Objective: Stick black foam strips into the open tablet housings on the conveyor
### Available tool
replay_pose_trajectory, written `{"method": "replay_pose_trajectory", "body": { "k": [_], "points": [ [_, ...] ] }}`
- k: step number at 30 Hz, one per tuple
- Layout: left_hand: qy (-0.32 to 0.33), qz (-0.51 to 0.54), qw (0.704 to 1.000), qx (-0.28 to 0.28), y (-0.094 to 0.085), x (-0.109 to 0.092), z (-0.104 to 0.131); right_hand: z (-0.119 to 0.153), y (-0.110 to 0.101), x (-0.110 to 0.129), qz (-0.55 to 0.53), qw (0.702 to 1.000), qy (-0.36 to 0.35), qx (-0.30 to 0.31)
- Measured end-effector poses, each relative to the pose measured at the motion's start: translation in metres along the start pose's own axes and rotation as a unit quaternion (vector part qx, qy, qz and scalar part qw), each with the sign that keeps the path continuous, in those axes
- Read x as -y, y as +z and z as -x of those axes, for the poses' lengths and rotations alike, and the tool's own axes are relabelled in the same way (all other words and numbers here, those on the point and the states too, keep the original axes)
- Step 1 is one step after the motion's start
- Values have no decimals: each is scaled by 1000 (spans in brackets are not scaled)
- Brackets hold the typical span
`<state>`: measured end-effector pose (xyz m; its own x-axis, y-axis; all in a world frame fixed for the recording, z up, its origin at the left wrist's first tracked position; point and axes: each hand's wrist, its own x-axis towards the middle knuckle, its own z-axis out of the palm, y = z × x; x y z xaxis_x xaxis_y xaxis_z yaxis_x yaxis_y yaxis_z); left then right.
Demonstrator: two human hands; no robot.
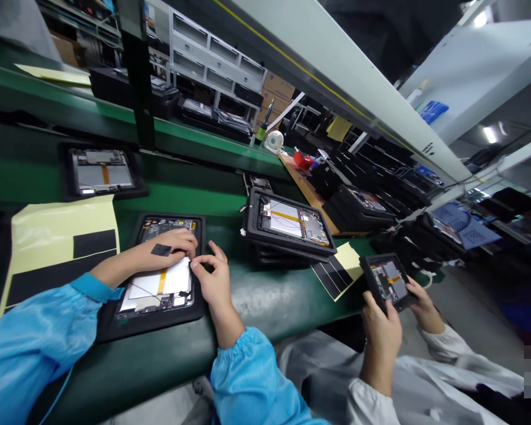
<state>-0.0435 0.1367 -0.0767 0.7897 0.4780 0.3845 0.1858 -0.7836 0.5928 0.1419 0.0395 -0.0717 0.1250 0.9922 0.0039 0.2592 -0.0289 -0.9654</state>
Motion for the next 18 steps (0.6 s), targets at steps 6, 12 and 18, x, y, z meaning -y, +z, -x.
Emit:
{"method": "replay_pose_trajectory", "body": {
  "k": [6, 12, 18],
  "points": [
    [0, 15, 1000, -12, 2, 4, 0, -2, 10, 1, 46, 998, 16, -34],
    [5, 31, 999, -25, 5, 8, 1, -1, 13, 0, -16, 999, 38, -28],
    [-1, 46, 999, -23, 2, 4, 1, -1, 14, -6, 26, 999, 25, -39]
  ]
}}
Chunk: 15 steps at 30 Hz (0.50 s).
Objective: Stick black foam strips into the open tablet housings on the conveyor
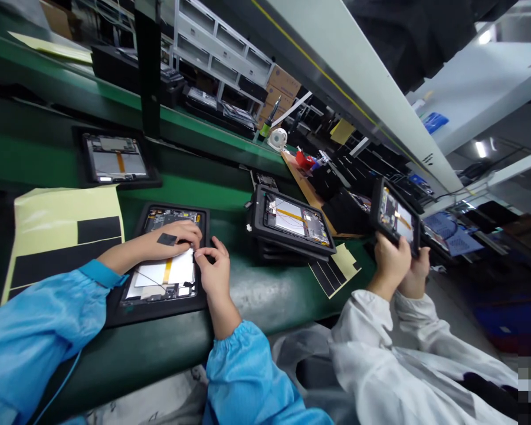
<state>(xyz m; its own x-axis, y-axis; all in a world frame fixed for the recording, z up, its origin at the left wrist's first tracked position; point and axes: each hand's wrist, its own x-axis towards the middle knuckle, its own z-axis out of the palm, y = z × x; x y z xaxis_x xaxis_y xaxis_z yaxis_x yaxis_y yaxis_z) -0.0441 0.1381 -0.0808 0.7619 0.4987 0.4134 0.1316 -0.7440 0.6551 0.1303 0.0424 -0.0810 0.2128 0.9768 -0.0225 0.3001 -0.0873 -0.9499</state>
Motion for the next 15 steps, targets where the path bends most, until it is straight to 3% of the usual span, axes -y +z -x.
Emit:
{"method": "replay_pose_trajectory", "body": {
  "k": [9, 15],
  "points": [
    [-34, 1, 999, 34, -6, -8, -2, 0, 6, 3, 51, 998, -11, -33],
    [-86, -16, 994, 60, -5, -12, 1, 0, 7, 0, 103, 993, -60, -23]
  ]
}}
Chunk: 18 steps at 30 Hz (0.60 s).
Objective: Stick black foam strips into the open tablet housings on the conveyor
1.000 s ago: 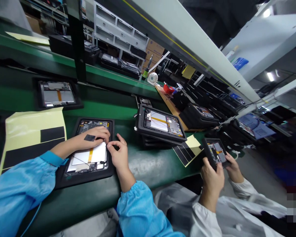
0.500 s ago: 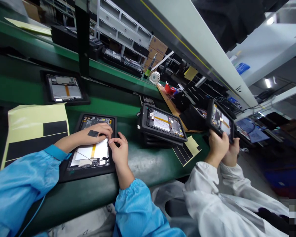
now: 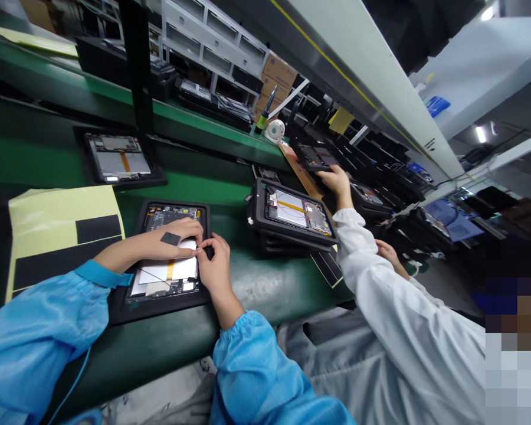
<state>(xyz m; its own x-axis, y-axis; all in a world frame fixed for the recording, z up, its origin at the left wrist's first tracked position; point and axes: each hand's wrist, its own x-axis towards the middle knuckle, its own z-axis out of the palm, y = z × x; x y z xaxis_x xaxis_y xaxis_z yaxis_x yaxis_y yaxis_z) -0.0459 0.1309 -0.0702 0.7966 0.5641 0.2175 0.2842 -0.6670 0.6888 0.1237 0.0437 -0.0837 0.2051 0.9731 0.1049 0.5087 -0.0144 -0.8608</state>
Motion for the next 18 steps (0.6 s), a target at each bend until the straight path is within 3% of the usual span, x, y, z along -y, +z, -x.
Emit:
{"method": "replay_pose_trajectory", "body": {
  "k": [7, 12, 18],
  "points": [
    [-45, -29, 999, 9, 5, -5, 4, -11, -5, -6, -2, 1000, -12, 24],
    [-47, -42, 998, 0, 3, -12, 7, -10, -5, -15, -89, 994, -40, -51],
    [46, -102, 992, -59, 12, -12, 29, 16, -22, -21, -110, 989, -81, -64]
  ]
}}
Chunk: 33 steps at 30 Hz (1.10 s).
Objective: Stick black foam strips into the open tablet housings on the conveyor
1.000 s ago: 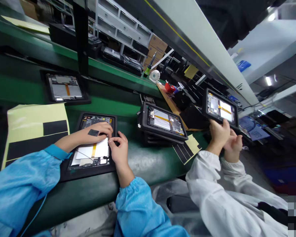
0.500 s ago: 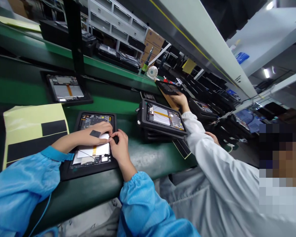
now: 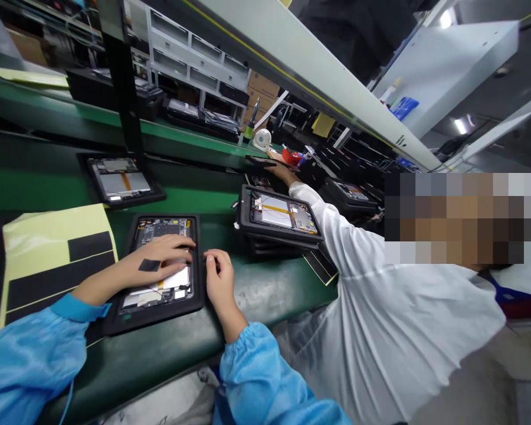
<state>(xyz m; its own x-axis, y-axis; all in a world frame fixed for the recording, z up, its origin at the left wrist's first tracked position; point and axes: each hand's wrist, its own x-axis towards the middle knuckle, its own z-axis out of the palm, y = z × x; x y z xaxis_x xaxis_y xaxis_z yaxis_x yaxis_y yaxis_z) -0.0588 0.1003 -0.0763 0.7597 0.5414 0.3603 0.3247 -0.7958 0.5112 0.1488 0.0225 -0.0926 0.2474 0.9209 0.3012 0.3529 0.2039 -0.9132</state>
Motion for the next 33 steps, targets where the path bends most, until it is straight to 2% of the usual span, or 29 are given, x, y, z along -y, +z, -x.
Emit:
{"method": "replay_pose_trajectory", "body": {
  "k": [4, 10, 14, 19, 23, 25, 28, 29, 33],
  "points": [
    [28, -78, 996, -36, 2, 2, 7, 18, -10, 4, 22, 999, -24, 30],
    [34, -152, 987, -50, -3, 5, -4, 29, -11, 6, 75, 994, -40, 62],
    [39, -152, 987, -26, -5, -7, 7, 32, -11, 5, 97, 992, -43, 62],
    [7, -132, 991, 14, -4, -27, 15, 33, -7, 6, 139, 987, -42, 72],
    [22, -113, 993, 26, 0, -35, 21, 33, -5, 10, 174, 980, -58, 79],
    [10, -126, 992, 7, 1, -35, 33, 33, -5, 15, 203, 974, -53, 87],
    [-67, -189, 976, -84, 3, -30, 51, 33, -8, 23, 248, 961, -36, 113],
    [-84, -204, 970, -97, 4, -28, 54, 32, -8, 25, 256, 958, -33, 122],
    [-67, -207, 975, -50, 14, -22, 40, 32, -8, 22, 259, 957, -46, 119]
  ]
}}
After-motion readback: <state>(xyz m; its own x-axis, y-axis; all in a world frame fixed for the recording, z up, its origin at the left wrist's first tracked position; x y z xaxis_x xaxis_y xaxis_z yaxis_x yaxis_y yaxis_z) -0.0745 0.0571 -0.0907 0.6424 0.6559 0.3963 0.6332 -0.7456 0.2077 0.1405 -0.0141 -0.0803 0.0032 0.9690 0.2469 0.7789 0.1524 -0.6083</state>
